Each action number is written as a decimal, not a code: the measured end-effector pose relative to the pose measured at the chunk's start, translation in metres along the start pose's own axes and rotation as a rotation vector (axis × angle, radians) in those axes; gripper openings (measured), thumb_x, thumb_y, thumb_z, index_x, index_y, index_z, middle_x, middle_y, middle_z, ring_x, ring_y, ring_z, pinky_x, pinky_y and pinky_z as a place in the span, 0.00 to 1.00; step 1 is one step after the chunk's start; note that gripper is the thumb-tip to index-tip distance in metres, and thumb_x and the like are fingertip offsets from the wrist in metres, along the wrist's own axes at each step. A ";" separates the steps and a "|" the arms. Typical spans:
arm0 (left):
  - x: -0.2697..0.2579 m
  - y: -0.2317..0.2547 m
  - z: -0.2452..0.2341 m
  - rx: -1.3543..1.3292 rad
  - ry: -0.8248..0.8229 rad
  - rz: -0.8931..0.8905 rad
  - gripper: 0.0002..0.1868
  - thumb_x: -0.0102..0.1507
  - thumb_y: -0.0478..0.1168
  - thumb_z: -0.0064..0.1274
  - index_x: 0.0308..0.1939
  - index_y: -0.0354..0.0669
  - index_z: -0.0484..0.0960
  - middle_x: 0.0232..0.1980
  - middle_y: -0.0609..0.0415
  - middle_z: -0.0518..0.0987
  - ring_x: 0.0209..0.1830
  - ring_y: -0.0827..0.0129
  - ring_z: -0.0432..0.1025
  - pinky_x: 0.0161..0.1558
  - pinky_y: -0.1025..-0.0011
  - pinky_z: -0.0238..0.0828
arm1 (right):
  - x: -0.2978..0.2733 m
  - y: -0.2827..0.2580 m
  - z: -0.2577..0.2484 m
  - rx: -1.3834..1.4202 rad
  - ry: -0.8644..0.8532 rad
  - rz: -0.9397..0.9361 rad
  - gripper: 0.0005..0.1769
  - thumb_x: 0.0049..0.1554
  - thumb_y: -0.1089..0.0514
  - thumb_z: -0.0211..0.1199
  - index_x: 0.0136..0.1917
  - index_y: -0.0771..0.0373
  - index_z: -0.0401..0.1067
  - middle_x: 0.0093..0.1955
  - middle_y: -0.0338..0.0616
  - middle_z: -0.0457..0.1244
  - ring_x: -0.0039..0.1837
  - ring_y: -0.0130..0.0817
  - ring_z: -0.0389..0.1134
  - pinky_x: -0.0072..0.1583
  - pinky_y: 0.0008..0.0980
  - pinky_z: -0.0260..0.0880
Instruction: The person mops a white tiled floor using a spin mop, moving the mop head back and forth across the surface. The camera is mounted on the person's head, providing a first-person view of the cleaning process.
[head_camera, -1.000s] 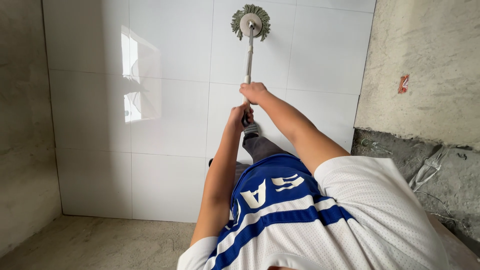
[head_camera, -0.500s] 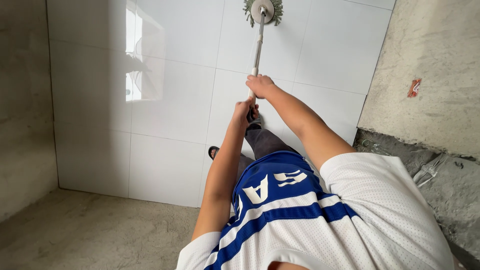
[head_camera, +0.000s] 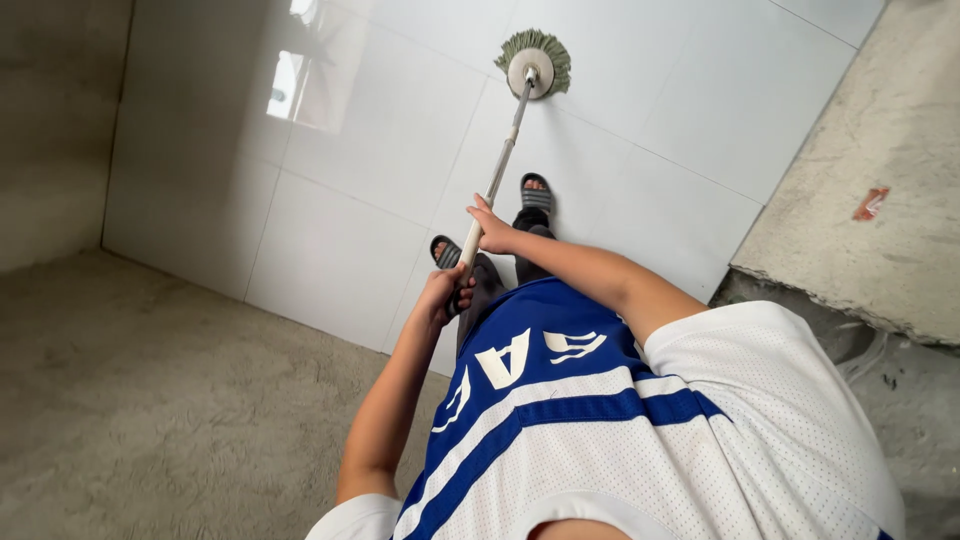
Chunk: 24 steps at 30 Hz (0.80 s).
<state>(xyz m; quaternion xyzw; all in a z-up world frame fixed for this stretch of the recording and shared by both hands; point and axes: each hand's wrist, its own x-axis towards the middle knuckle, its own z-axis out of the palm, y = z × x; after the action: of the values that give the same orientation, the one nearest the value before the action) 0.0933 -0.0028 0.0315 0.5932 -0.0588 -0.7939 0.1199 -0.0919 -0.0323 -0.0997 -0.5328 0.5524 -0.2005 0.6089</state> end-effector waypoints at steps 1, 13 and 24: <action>-0.015 0.000 -0.011 -0.012 0.006 0.008 0.16 0.73 0.42 0.45 0.48 0.25 0.70 0.36 0.43 0.73 0.24 0.72 0.64 0.20 0.76 0.58 | 0.002 -0.009 0.017 -0.005 -0.013 -0.008 0.48 0.42 0.77 0.51 0.77 0.81 0.48 0.83 0.77 0.26 0.81 0.77 0.35 0.82 0.57 0.39; -0.054 0.002 -0.065 0.045 -0.046 -0.105 0.19 0.73 0.43 0.45 0.48 0.23 0.71 0.32 0.52 0.68 0.20 0.79 0.60 0.15 0.81 0.55 | 0.076 0.027 0.148 1.225 0.537 0.781 0.37 0.64 0.55 0.54 0.74 0.72 0.36 0.47 0.66 0.67 0.38 0.44 0.70 0.35 0.41 0.76; 0.061 0.070 0.047 0.147 -0.071 -0.006 0.15 0.70 0.42 0.46 0.40 0.29 0.73 0.29 0.50 0.72 0.19 0.73 0.63 0.18 0.73 0.60 | 0.134 0.040 -0.025 1.195 0.631 0.709 0.18 0.64 0.53 0.55 0.50 0.72 0.56 0.31 0.46 0.58 0.28 0.31 0.62 0.27 0.32 0.68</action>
<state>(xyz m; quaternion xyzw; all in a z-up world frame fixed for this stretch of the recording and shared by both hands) 0.0409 -0.0888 0.0054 0.5721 -0.1196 -0.8083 0.0714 -0.0865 -0.1408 -0.1920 0.1794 0.6358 -0.4006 0.6348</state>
